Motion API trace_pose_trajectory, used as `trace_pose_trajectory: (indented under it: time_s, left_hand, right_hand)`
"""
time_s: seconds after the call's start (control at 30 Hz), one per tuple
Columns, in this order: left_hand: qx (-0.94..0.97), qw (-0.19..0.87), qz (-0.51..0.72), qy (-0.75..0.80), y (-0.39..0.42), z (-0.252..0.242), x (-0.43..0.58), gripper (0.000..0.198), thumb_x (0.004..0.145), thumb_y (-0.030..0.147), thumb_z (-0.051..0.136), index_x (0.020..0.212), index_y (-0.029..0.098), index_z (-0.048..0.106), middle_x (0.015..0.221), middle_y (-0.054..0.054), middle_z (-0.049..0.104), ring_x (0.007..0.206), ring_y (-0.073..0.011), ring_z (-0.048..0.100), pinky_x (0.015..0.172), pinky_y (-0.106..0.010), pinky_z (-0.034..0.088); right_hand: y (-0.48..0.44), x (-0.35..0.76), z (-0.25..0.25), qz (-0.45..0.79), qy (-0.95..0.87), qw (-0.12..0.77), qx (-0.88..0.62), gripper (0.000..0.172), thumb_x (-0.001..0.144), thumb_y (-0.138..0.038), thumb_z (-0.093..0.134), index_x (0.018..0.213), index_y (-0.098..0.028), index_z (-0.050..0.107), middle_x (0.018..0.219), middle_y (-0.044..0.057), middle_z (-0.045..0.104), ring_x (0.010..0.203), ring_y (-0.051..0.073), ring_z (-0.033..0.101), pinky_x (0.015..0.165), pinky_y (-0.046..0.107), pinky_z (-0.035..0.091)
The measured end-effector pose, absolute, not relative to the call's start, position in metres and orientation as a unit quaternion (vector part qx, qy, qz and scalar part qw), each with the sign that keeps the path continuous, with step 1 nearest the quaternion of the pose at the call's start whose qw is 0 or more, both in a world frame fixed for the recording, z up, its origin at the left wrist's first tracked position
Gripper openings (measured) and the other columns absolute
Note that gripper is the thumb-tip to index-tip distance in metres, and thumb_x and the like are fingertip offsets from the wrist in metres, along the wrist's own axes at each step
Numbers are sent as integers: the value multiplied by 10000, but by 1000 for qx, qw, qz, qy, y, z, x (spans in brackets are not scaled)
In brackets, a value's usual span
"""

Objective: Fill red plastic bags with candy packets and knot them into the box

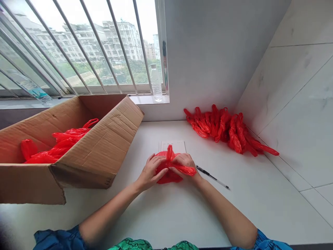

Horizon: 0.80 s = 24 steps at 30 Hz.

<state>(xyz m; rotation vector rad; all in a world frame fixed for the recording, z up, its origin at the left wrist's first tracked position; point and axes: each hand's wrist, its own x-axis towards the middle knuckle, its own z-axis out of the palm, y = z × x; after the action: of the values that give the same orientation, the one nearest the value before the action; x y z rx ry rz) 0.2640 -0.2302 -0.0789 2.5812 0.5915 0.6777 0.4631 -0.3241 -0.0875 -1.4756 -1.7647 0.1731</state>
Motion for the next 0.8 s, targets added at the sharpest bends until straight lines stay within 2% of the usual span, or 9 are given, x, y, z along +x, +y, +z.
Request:
trace_pose_trajectory:
  time_s: [0.07,0.13,0.27,0.37,0.5,0.6,0.7,0.77,0.8]
  left_hand:
    - [928,226,225,190,-244,-56,256,512,900,548,605,1320,263,533,1236,-77,684,1153,-244,631,1079,-430,427]
    - [934,231,199,188,-260,-31,249,639,822,621,671,1320,250,520,1171,-86,703,1032,-251,673,882,-358,519]
    - [953,208,132,178,-284,28,222,304,905,521,613,957,222,630,797,-22,703,687,-180,647,582,-267,433]
    - [935,248,147,209,-289,79,181,272,923,470,582,805,227,618,620,20,603,546,-128,542,501,-250,379]
    - [841,279,307,348,-277,143,118,261,867,484,596,934,249,686,654,37,591,547,-114,554,450,-199,396]
    - [745,107,454,478,-248,183,91,405,855,499,556,1012,151,691,738,54,567,696,-96,601,626,-197,430]
    - [720,-57,439,534,-192,209,85,640,926,468,272,1187,-9,608,856,38,543,905,-142,596,765,-347,380]
    - [757,-47,356,545,-139,215,90,733,921,458,169,1242,-91,534,873,7,573,918,-165,603,735,-347,356]
    - [782,-19,308,541,-111,214,94,736,914,482,213,1244,-92,535,863,4,593,911,-169,617,743,-329,364]
  right_hand:
    - [-336,453,-68,155,-671,448,-570,190,910,-434,627,900,-246,652,953,38,715,923,243,660,850,414,543]
    - [-351,442,-50,242,-641,477,-550,158,882,-413,672,889,-255,653,955,31,703,909,242,657,782,381,557]
    - [-378,432,-28,325,-620,522,-487,262,853,-468,710,1040,-289,672,954,55,701,874,253,673,777,393,575]
    - [-390,440,-29,303,-600,539,-508,330,879,-545,640,1074,-285,693,965,100,710,901,290,681,816,439,573]
    - [-397,457,-52,278,-537,513,-610,323,890,-570,598,959,-281,728,788,74,699,785,274,682,762,411,574]
    - [-398,461,-73,299,-490,500,-649,383,864,-624,599,889,-268,737,740,56,687,742,251,672,717,361,574]
    - [-395,457,-87,322,-471,497,-654,405,864,-633,601,867,-251,736,749,43,685,743,227,664,723,327,561]
    - [-391,452,-91,338,-476,494,-644,404,878,-619,598,877,-238,734,773,44,688,762,221,662,732,321,551]
    - [-388,450,-92,344,-482,492,-639,402,883,-612,597,877,-233,731,781,46,688,765,219,659,732,321,547]
